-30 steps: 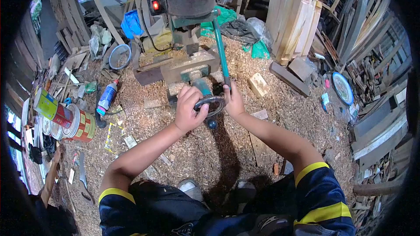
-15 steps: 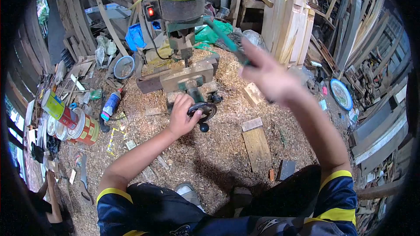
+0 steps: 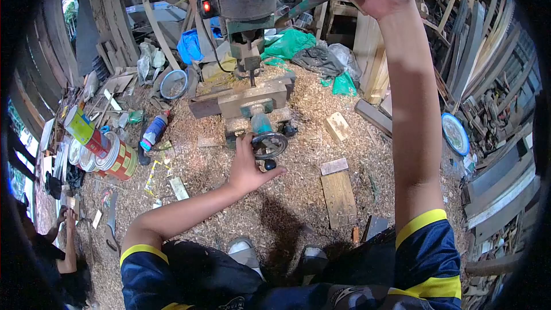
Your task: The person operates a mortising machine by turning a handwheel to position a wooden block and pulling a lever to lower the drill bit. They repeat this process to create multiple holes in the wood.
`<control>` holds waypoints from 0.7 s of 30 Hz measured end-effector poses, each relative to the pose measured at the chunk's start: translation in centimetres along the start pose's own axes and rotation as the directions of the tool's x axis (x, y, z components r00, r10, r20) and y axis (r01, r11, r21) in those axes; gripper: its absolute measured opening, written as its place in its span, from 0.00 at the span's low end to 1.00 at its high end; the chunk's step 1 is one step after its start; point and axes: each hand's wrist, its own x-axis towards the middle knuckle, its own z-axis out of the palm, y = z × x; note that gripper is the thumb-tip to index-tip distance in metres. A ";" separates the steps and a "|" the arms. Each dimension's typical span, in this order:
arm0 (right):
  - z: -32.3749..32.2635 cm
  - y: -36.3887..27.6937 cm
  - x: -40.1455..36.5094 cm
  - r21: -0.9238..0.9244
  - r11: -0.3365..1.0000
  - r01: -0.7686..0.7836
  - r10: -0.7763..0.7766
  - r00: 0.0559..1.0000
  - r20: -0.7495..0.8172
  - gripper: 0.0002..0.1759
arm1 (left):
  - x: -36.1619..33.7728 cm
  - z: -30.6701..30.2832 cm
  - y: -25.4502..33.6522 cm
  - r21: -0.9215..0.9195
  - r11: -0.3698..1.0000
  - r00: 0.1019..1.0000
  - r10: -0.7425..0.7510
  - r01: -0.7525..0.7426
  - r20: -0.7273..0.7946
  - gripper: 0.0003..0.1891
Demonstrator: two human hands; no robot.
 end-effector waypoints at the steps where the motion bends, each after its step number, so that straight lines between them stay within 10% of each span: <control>1: 0.0 0.0 0.0 0.004 1.000 -0.001 0.001 1.000 0.000 0.38 | 0.0 0.2 0.0 0.000 1.000 1.000 -0.025 0.025 -0.011 0.61; 21: 0.1 -0.2 -0.3 -0.099 0.995 -0.034 0.038 0.998 0.041 0.38 | 0.0 0.1 -1.4 -0.060 0.996 0.998 0.067 -0.067 0.000 0.52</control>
